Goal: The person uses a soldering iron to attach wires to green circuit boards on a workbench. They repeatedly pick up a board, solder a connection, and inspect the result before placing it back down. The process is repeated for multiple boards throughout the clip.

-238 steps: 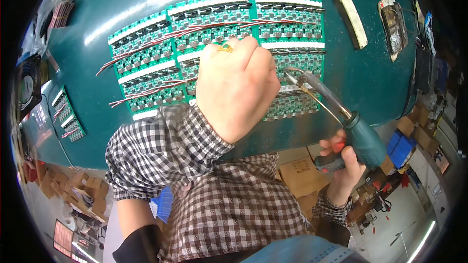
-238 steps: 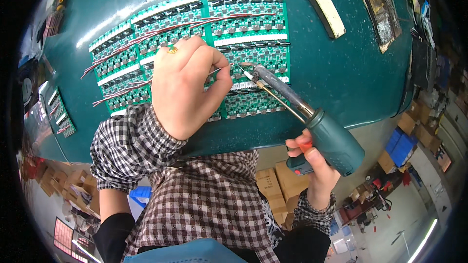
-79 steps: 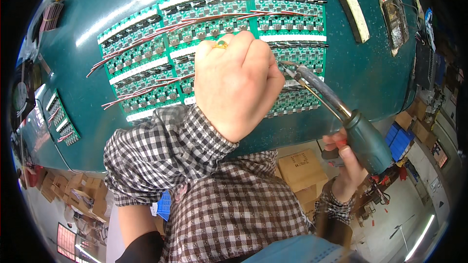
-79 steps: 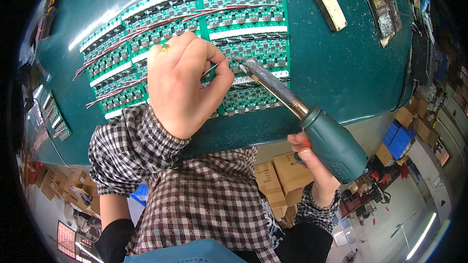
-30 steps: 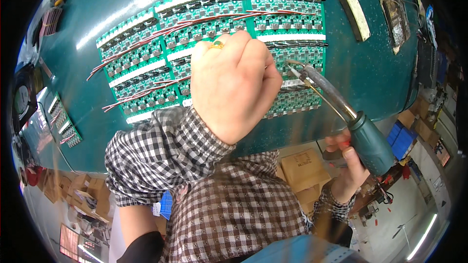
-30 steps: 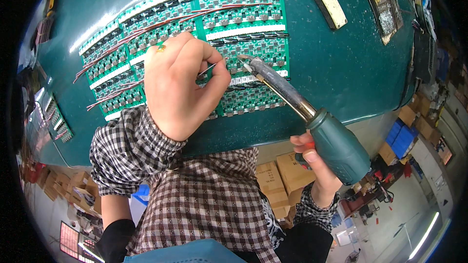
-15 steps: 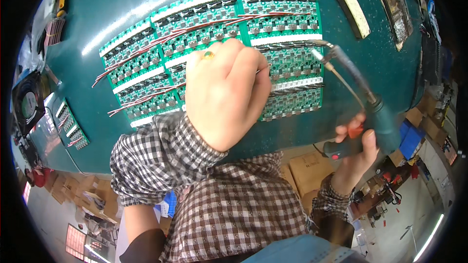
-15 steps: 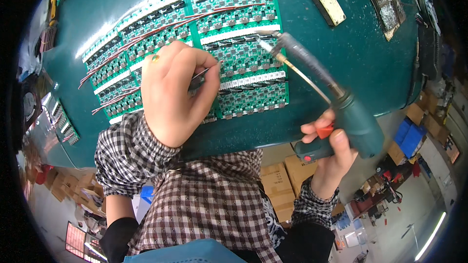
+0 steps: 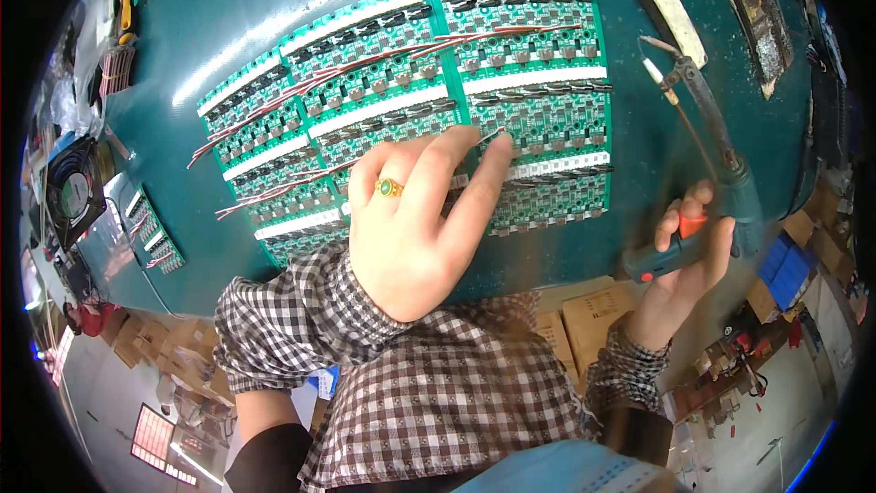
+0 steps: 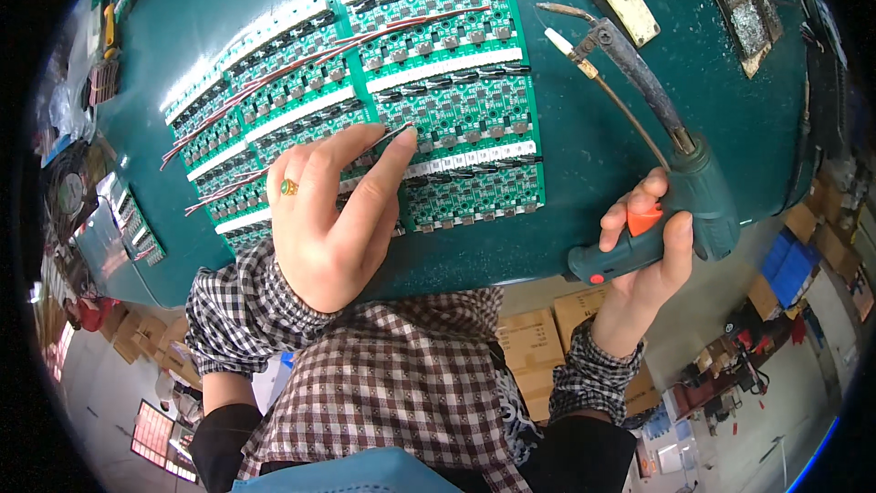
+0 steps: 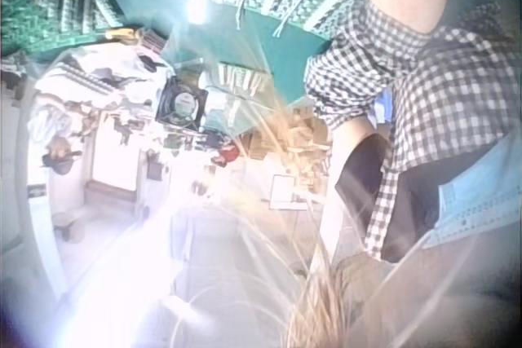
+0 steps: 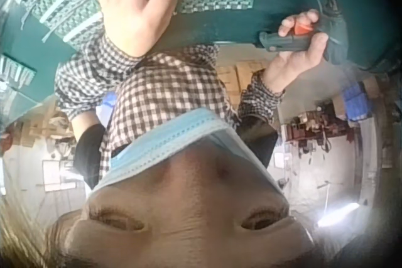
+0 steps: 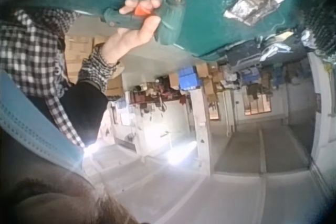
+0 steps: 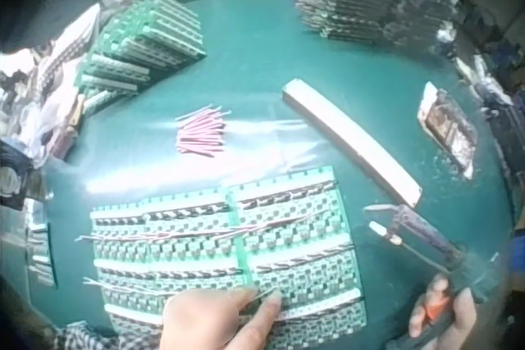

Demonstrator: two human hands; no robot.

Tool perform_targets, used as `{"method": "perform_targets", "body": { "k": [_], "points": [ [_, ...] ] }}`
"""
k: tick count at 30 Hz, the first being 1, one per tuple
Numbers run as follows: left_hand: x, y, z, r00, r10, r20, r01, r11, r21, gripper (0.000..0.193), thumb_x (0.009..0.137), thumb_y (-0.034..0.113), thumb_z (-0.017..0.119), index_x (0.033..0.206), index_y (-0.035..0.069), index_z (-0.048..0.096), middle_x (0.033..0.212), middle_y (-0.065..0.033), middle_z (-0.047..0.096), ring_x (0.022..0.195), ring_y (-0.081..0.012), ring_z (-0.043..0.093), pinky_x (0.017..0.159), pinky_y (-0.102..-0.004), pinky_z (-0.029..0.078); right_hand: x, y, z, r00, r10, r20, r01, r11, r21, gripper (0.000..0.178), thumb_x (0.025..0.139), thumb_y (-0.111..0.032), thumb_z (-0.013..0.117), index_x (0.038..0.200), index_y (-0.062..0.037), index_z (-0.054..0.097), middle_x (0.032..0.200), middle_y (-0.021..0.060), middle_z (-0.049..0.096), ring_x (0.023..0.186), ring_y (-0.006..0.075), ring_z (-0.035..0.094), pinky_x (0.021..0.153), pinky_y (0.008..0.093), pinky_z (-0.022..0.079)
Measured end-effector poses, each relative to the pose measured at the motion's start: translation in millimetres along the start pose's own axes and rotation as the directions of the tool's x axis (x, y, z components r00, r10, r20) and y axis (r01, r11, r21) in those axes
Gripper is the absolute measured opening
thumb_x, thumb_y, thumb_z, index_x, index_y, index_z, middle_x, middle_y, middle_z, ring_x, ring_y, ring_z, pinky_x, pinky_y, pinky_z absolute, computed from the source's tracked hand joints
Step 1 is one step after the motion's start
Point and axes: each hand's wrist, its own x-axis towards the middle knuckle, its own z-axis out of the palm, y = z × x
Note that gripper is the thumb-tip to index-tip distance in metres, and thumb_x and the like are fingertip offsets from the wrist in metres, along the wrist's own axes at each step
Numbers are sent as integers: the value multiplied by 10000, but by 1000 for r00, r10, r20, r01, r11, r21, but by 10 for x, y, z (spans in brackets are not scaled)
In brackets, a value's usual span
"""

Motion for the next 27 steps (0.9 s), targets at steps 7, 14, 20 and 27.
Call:
{"method": "perform_targets", "body": {
  "k": [7, 14, 20, 27],
  "points": [
    [14, 2, -1, 1000, 10, 4, -10, 1000, 12, 510, 609, 10, 677, 1112, 94, 656, 1040, -74, 582, 855, -216, 562, 787, -364, 410, 11, 10, 29, 1000, 0, -2, 0, 1000, 13, 384, 939, -268, 527, 1111, 69, 465, 914, 134, 573, 766, 260, 658, 512, 285, 568],
    [21, -1, 8, 1000, 10, 0, -10, 1000, -2, 514, 597, -10, 672, 1101, 89, 656, 1030, -74, 578, 855, -219, 554, 782, -365, 407, 5, 8, 37, 1000, 2, -8, -2, 1000, -1, 384, 932, -271, 538, 1102, 66, 466, 905, 134, 580, 759, 256, 658, 510, 284, 571],
    [42, -31, 44, 999, -31, -9, 30, 995, -90, 507, 612, -15, 649, 1108, 94, 654, 1023, -75, 571, 864, -216, 547, 791, -370, 400, 26, -1, 66, 1000, 4, 3, -4, 1000, -3, 385, 936, -271, 532, 1106, 67, 462, 908, 135, 573, 759, 258, 657, 512, 282, 567],
    [-2, 25, 122, 1000, 8, 6, -8, 997, 78, 494, 678, 37, 598, 1152, 170, 643, 1074, -57, 532, 945, -192, 531, 842, -389, 367, 10, 10, 17, 1000, 7, -11, -7, 1000, -12, 378, 943, -269, 520, 1101, 69, 461, 918, 135, 561, 759, 259, 651, 501, 284, 559]
  ]
}}
